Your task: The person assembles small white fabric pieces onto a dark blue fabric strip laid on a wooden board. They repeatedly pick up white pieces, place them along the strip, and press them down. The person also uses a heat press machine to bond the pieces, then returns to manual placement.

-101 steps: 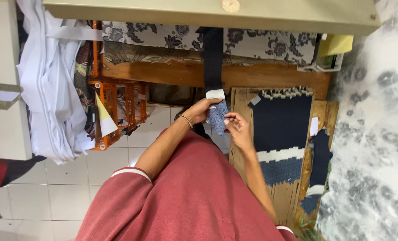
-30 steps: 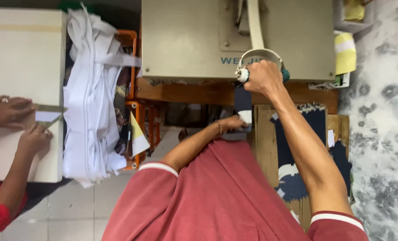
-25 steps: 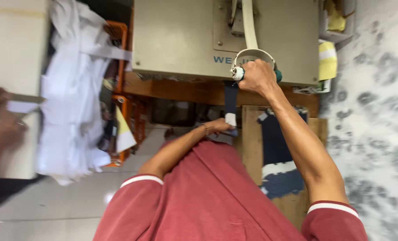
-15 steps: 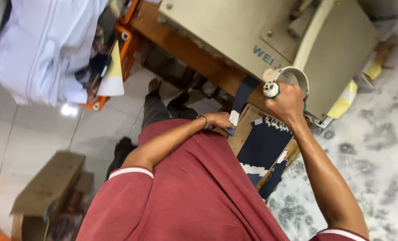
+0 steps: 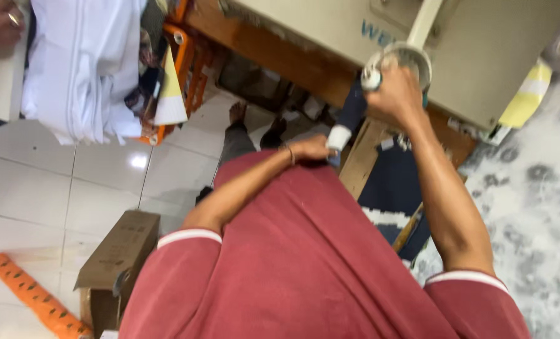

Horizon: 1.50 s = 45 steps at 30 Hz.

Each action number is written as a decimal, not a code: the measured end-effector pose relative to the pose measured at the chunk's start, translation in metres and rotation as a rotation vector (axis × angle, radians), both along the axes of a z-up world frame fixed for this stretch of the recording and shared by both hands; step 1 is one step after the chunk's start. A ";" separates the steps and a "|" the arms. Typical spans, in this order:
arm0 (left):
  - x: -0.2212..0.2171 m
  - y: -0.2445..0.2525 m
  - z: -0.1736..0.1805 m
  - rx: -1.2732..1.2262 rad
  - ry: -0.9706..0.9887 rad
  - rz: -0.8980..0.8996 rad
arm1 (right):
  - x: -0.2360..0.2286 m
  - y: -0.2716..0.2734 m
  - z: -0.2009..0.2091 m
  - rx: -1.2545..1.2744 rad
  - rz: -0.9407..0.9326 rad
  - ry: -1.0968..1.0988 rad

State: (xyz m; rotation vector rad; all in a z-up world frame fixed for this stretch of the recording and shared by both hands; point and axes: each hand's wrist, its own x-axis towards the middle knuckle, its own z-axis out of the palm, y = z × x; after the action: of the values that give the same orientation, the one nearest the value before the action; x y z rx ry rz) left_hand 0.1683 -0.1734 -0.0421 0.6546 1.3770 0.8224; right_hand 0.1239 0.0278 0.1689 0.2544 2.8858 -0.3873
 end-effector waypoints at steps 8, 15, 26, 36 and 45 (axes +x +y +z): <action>-0.013 -0.008 0.009 0.002 0.099 0.083 | -0.002 0.009 -0.032 0.050 -0.282 -0.161; -0.016 -0.007 0.010 0.060 0.117 0.177 | -0.001 -0.009 -0.010 0.092 -0.248 -0.017; -0.016 -0.024 0.025 -0.022 0.099 0.219 | 0.004 -0.003 -0.016 0.033 -0.202 0.014; 0.003 -0.024 0.026 -0.039 0.018 0.243 | 0.004 0.000 -0.020 0.046 -0.127 0.088; 0.012 -0.018 0.013 -0.035 -0.011 0.234 | 0.004 -0.010 -0.007 -0.006 -0.204 0.027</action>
State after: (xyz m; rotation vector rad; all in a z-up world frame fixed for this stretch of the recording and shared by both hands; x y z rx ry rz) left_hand 0.1808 -0.1919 -0.0288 0.4664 1.4721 0.9836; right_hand 0.1283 0.0179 0.1619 0.5492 2.8931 -0.4367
